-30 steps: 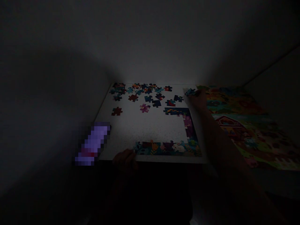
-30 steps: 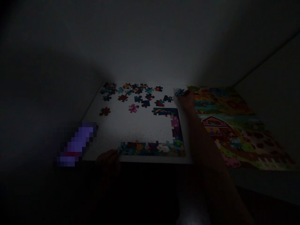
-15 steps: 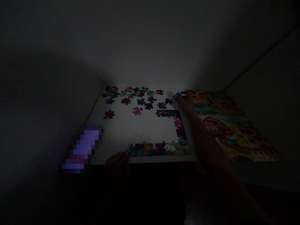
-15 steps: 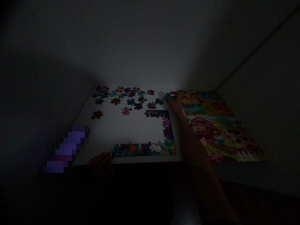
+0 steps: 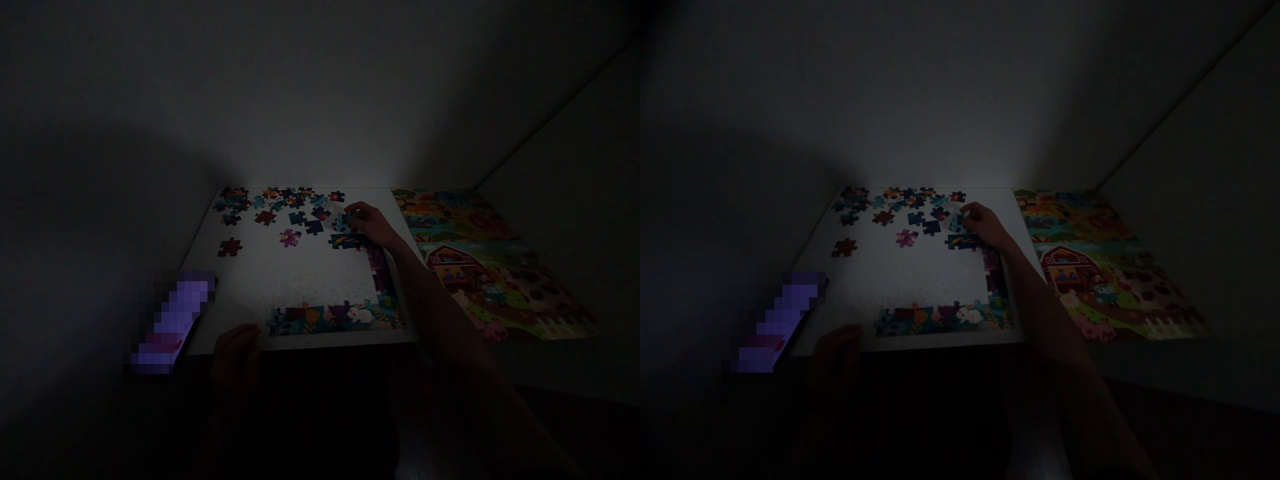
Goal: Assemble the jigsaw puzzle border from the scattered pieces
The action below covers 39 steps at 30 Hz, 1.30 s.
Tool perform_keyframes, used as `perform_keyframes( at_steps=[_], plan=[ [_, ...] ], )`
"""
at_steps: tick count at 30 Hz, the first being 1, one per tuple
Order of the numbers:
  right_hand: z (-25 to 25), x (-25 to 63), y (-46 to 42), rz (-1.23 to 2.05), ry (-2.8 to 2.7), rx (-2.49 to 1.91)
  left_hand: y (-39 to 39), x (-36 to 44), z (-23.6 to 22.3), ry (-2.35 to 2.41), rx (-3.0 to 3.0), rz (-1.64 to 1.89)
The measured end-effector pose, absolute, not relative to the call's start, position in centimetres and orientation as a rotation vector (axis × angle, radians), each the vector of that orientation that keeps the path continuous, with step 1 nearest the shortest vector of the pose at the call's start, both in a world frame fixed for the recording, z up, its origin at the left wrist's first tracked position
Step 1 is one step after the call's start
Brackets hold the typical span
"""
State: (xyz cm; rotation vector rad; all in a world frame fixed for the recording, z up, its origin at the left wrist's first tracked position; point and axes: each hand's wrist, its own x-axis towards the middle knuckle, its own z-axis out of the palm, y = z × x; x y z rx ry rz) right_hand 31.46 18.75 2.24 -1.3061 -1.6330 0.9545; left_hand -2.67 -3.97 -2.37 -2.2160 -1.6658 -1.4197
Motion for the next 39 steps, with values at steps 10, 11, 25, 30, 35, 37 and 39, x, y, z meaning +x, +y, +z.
perform_keyframes(
  at_steps=[10,11,25,30,35,37,39],
  plan=[
    [1.2,27.7,17.8,1.237,-1.832,-1.116,5.1,-0.5,2.9,-1.548,-2.746,-1.095],
    [1.0,27.5,17.7,1.245,-1.855,-1.108,6.5,0.0,3.1,-1.571,-2.795,-1.032],
    [1.1,25.9,16.6,1.059,-2.141,-1.137,13.8,3.9,-0.2,-1.348,-3.051,-0.920],
    [1.0,25.0,16.0,1.059,-2.155,-1.139,13.5,3.5,-0.3,-1.348,-3.047,-0.829],
    [0.4,24.8,16.3,1.051,-2.140,-1.079,12.8,2.7,0.2,-1.374,-2.991,-0.684],
    [0.3,25.0,16.4,1.060,-2.139,-1.064,12.5,2.4,0.3,-1.397,-2.955,-0.632],
    [0.3,25.2,16.5,1.062,-2.153,-1.049,12.4,2.1,0.3,-1.417,-2.946,-0.593]
  ],
)
